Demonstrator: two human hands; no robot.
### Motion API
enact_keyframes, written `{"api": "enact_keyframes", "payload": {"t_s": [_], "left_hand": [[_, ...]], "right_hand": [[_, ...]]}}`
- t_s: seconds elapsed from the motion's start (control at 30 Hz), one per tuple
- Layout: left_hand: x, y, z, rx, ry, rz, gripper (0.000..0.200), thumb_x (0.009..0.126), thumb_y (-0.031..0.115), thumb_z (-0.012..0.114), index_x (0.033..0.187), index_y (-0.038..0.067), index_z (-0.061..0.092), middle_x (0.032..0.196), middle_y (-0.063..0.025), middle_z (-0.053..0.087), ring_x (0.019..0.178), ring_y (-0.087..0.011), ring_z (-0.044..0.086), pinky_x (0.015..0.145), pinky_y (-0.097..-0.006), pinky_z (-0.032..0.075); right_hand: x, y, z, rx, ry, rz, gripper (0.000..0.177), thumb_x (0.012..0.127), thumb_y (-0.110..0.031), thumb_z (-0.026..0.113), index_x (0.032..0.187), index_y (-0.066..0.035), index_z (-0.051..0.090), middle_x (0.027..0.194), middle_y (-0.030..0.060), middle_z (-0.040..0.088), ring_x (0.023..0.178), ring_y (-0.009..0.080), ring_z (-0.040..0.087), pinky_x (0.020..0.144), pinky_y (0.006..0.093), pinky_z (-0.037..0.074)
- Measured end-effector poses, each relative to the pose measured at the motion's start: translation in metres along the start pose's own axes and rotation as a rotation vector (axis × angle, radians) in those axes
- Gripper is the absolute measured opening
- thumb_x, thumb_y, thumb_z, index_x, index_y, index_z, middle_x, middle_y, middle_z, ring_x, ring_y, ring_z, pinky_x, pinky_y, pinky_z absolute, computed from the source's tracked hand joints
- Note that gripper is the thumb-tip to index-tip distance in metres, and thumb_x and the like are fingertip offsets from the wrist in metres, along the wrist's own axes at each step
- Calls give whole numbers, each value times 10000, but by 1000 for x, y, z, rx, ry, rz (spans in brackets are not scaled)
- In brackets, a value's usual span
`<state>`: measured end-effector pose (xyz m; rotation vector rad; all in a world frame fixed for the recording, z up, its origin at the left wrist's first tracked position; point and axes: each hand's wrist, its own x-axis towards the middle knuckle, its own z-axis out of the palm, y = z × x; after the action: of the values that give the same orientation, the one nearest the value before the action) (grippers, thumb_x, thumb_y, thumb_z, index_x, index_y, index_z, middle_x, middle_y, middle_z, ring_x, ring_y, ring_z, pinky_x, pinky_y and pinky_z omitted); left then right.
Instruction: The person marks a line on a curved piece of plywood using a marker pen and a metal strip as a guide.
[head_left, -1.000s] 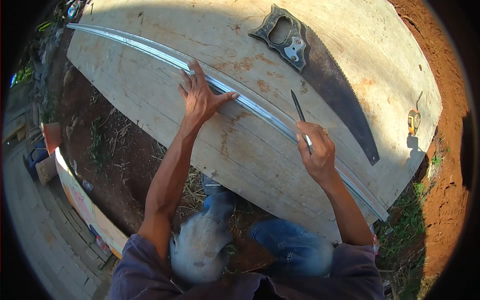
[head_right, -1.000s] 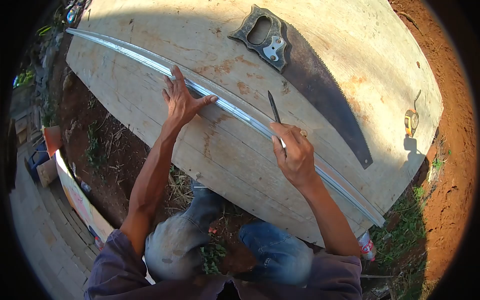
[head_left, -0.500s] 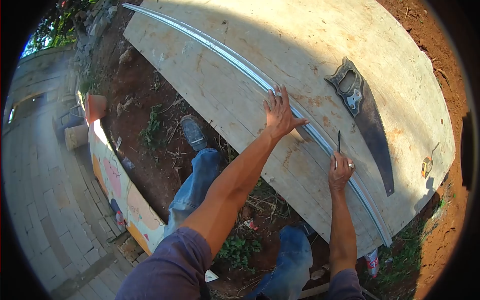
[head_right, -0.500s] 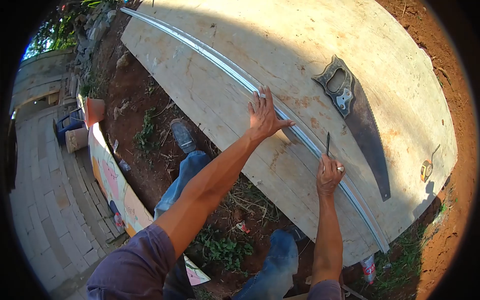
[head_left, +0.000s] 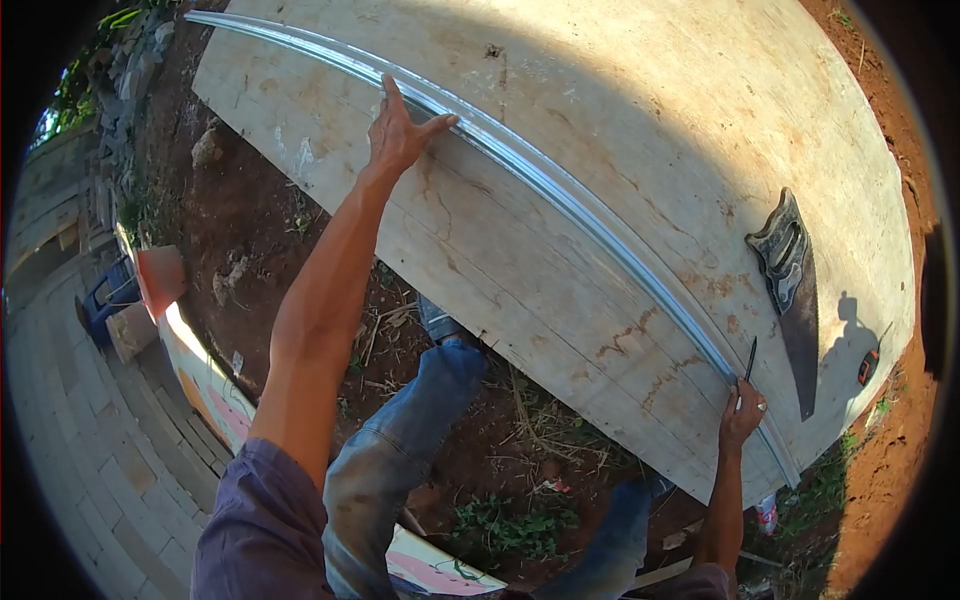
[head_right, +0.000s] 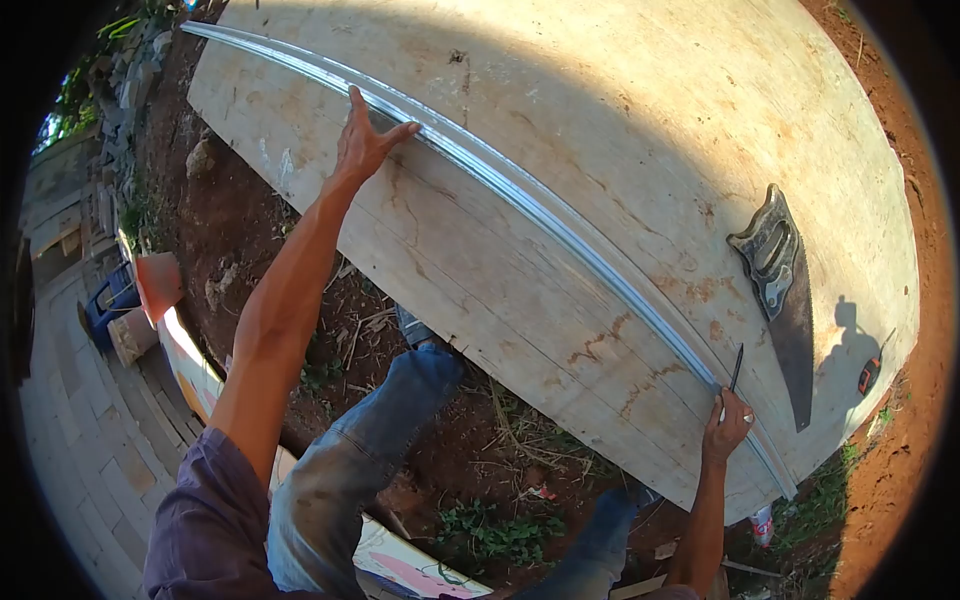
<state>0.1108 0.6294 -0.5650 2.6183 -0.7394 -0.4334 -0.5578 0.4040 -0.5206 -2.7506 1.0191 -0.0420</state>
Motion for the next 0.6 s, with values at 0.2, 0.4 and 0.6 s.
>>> {"api": "enact_keyframes", "payload": {"t_s": [0.2,0.4,0.6], "left_hand": [[3,17,-14,19,-49,-156,1324,631,596,792,1495,-11,-8,1511,-320,177,1388,-497,194,1070,-647,173],[2,19,-13,-70,-35,-209,1295,638,505,821,1512,51,-20,1551,-270,94,1407,-495,130,1065,-680,129],[1,20,-17,-156,-101,-279,1271,646,437,835,1517,73,-17,1571,-228,41,1416,-491,88,1071,-683,111]], "right_hand": [[6,-12,-6,-54,-80,277,286,898,-65,618,1168,26,591,1068,189,628,923,317,592,826,402,461],[203,-184,-2,555,201,430,320,990,-168,488,1217,37,585,1097,167,626,964,250,607,862,344,469],[447,-409,52,868,50,16,341,954,-262,542,1145,0,645,1011,159,675,861,215,649,764,347,515]]}}
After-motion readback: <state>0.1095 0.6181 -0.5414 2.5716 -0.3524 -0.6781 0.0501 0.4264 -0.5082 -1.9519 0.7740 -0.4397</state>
